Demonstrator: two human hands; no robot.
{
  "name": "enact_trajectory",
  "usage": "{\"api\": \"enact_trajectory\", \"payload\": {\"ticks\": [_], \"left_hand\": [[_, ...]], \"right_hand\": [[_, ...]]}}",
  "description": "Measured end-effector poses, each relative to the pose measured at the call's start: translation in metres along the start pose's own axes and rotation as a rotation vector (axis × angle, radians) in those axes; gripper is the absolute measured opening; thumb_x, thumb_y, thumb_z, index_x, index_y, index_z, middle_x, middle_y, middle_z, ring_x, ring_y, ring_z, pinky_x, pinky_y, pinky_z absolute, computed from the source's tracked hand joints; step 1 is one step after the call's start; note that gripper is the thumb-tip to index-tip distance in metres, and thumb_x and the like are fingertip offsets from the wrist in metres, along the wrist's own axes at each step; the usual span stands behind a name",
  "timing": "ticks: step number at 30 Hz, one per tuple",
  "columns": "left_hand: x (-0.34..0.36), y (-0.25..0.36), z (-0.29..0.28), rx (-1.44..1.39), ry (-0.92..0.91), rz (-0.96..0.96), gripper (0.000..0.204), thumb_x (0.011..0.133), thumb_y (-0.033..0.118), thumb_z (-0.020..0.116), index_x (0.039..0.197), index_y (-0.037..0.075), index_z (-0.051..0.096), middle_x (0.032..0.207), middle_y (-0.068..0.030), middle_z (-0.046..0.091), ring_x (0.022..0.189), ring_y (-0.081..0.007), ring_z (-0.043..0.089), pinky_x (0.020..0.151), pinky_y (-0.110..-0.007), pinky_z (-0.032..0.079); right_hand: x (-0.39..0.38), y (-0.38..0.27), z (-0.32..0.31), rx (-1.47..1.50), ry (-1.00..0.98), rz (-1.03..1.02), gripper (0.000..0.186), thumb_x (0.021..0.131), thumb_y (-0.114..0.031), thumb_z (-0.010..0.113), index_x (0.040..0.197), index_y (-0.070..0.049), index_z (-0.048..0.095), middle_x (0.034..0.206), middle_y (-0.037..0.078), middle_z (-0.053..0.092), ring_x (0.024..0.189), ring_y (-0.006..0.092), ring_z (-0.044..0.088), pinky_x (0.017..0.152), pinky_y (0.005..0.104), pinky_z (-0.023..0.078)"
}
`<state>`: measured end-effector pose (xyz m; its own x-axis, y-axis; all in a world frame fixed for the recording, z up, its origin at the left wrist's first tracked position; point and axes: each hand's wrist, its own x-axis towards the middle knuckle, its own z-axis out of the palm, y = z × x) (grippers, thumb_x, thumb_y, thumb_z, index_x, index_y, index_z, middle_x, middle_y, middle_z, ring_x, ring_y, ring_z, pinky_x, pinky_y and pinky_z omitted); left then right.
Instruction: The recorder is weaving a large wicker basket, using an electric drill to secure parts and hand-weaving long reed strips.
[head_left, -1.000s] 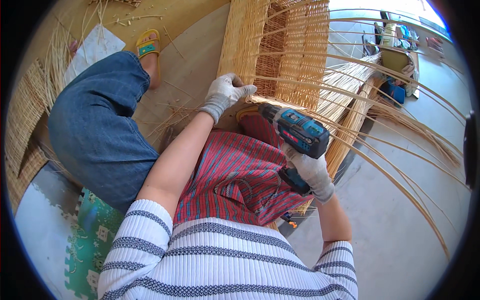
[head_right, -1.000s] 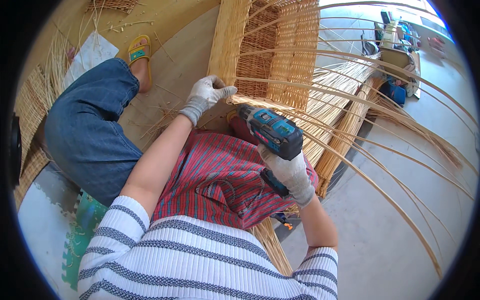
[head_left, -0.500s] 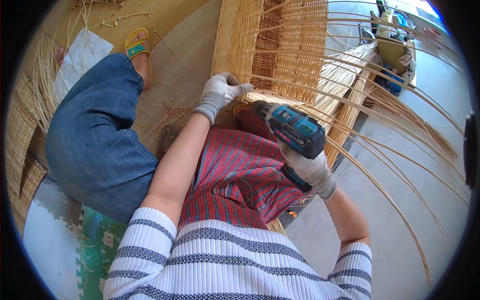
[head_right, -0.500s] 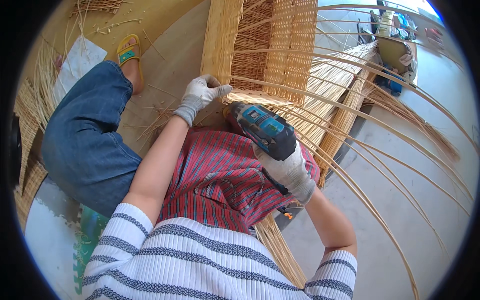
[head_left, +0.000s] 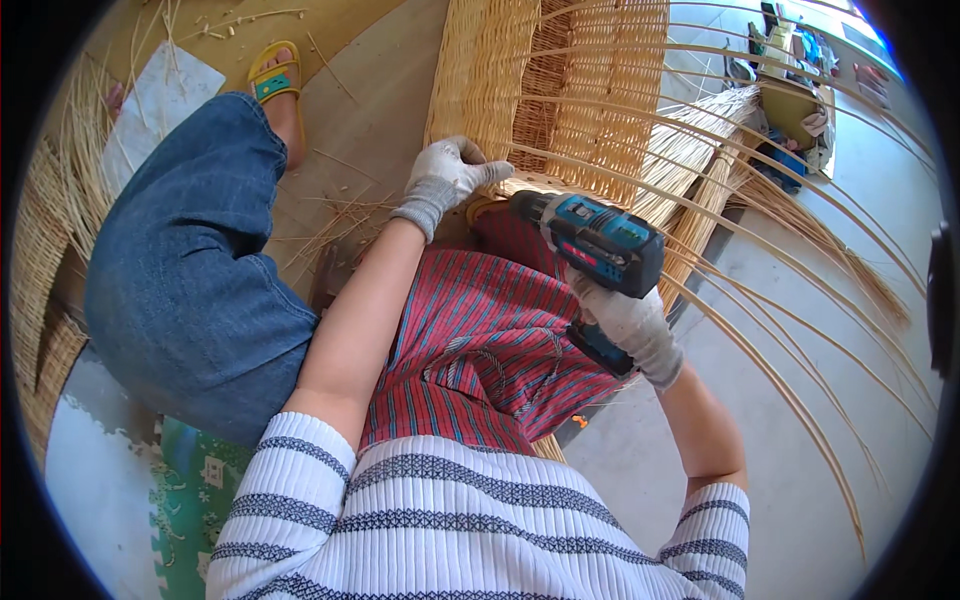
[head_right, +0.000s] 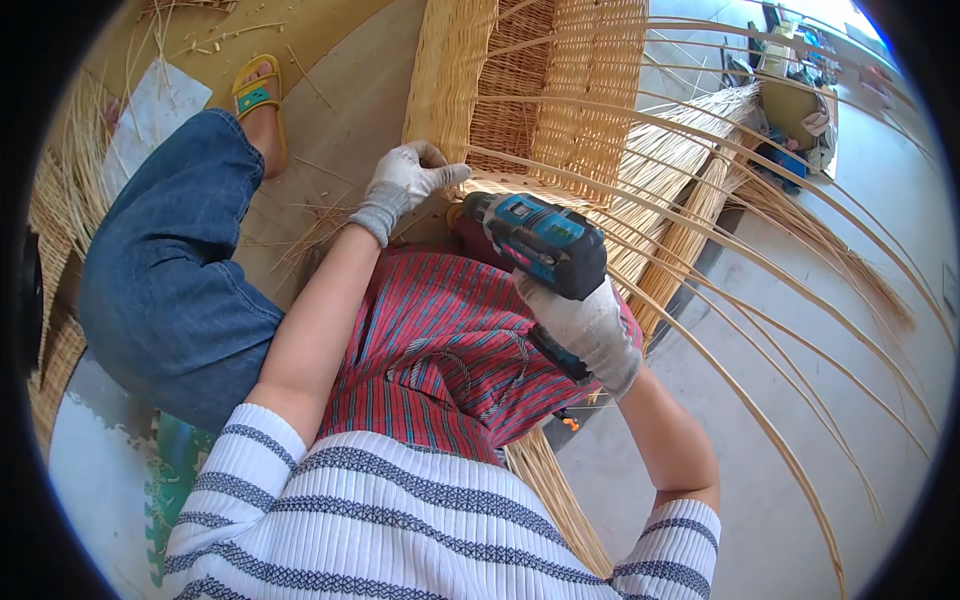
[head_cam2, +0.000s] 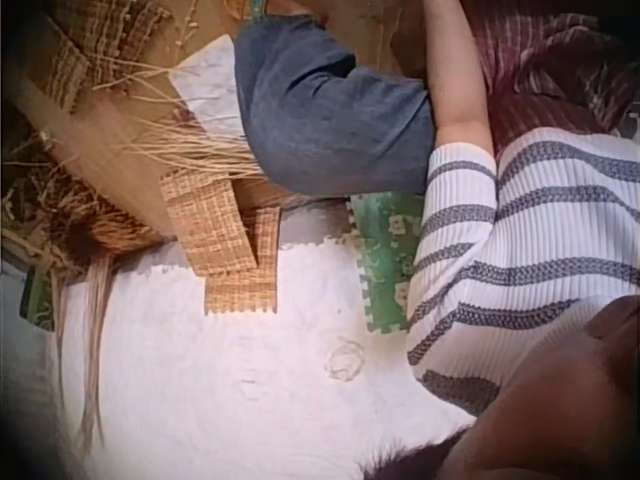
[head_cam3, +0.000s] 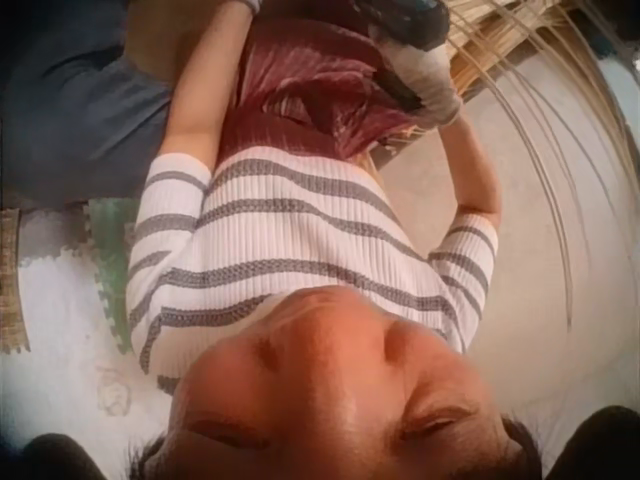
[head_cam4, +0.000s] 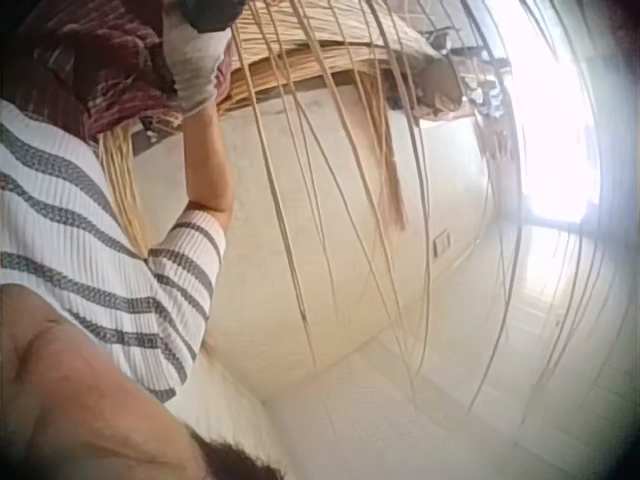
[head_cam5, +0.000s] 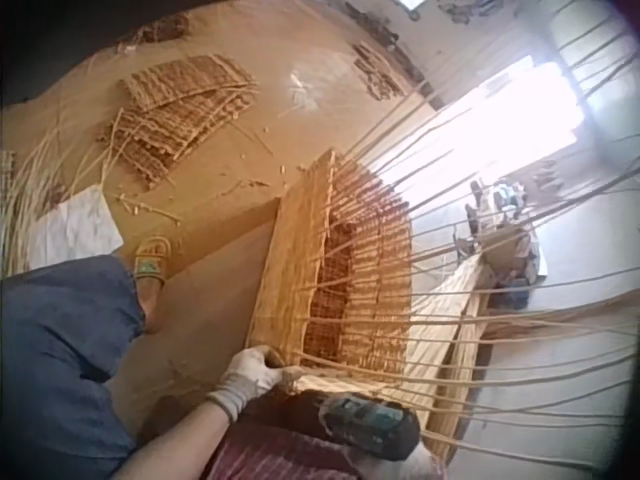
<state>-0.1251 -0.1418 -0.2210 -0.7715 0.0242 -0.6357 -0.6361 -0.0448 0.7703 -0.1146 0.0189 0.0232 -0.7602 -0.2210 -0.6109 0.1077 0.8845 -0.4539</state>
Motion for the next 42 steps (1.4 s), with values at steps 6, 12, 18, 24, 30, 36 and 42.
{"api": "enact_trajectory", "payload": {"ticks": [6, 12, 18, 24, 30, 36, 42], "left_hand": [[0.003, -0.002, 0.000, -0.003, 0.006, 0.021, 0.058, 0.059, 0.056, 0.090, 0.083, 0.008, 0.071, 0.079, -0.0063, 0.071, 0.074, -0.0188, 0.065, 0.072, -0.033, 0.053], [0.004, -0.004, 0.001, -0.005, -0.009, 0.025, 0.056, 0.059, 0.055, 0.091, 0.082, 0.007, 0.072, 0.080, -0.0073, 0.072, 0.074, -0.0194, 0.065, 0.072, -0.034, 0.053], [-0.002, 0.000, -0.001, 0.004, 0.022, 0.040, 0.055, 0.060, 0.053, 0.091, 0.082, 0.006, 0.072, 0.080, -0.0088, 0.072, 0.074, -0.0206, 0.066, 0.072, -0.034, 0.053], [-0.007, 0.003, 0.006, 0.035, 0.090, 0.101, 0.058, 0.060, 0.053, 0.090, 0.086, 0.005, 0.071, 0.083, -0.0111, 0.072, 0.078, -0.0225, 0.067, 0.074, -0.035, 0.053], [-0.003, 0.009, 0.005, 0.154, 0.120, 0.142, 0.059, 0.066, 0.053, 0.086, 0.092, 0.003, 0.069, 0.092, -0.0148, 0.072, 0.086, -0.0256, 0.068, 0.081, -0.036, 0.053], [-0.048, 0.005, 0.007, 0.395, 0.095, 0.346, 0.083, 0.063, 0.049, 0.088, 0.126, 0.005, 0.056, 0.122, -0.0198, 0.063, 0.109, -0.0341, 0.063, 0.096, -0.040, 0.049], [-0.114, -0.013, 0.007, 1.178, -0.478, 0.045, 0.069, 0.068, 0.049, 0.082, 0.125, 0.014, 0.063, 0.125, -0.0151, 0.065, 0.116, -0.0321, 0.062, 0.099, -0.044, 0.048]], "right_hand": [[-0.001, 0.002, -0.001, -0.084, -0.004, 0.008, 0.014, 0.094, -0.018, 0.068, 0.105, -0.009, 0.069, 0.069, -0.004, 0.059, 0.054, 0.0080, 0.053, 0.050, 0.0279, 0.046], [0.004, 0.007, 0.001, -0.048, -0.022, -0.041, 0.012, 0.094, -0.018, 0.067, 0.102, -0.009, 0.069, 0.068, -0.004, 0.059, 0.054, 0.0079, 0.053, 0.049, 0.0279, 0.044], [0.003, 0.013, 0.002, -0.020, -0.028, -0.043, 0.012, 0.094, -0.018, 0.068, 0.102, -0.009, 0.068, 0.069, -0.003, 0.059, 0.053, 0.0078, 0.053, 0.048, 0.0269, 0.043], [-0.011, -0.017, -0.016, 0.107, -0.037, 0.360, 0.018, 0.089, -0.021, 0.072, 0.100, -0.007, 0.067, 0.062, -0.004, 0.055, 0.052, 0.0071, 0.050, 0.048, 0.0268, 0.042], [-0.097, -0.031, -0.080, 0.285, -0.047, 0.059, 0.025, 0.089, -0.014, 0.073, 0.110, -0.003, 0.065, 0.090, 0.004, 0.068, 0.073, 0.0130, 0.063, 0.064, 0.0275, 0.050], [-0.162, 0.027, -0.032, 0.352, -0.003, -0.045, 0.039, 0.086, -0.014, 0.076, 0.123, -0.005, 0.066, 0.116, 0.010, 0.069, 0.107, 0.0203, 0.064, 0.094, 0.0333, 0.049], [-0.195, 0.078, 0.009, 0.447, 0.115, -0.150, 0.037, 0.085, -0.009, 0.074, 0.120, -0.004, 0.066, 0.116, 0.011, 0.069, 0.104, 0.0230, 0.066, 0.092, 0.0338, 0.050]]}}
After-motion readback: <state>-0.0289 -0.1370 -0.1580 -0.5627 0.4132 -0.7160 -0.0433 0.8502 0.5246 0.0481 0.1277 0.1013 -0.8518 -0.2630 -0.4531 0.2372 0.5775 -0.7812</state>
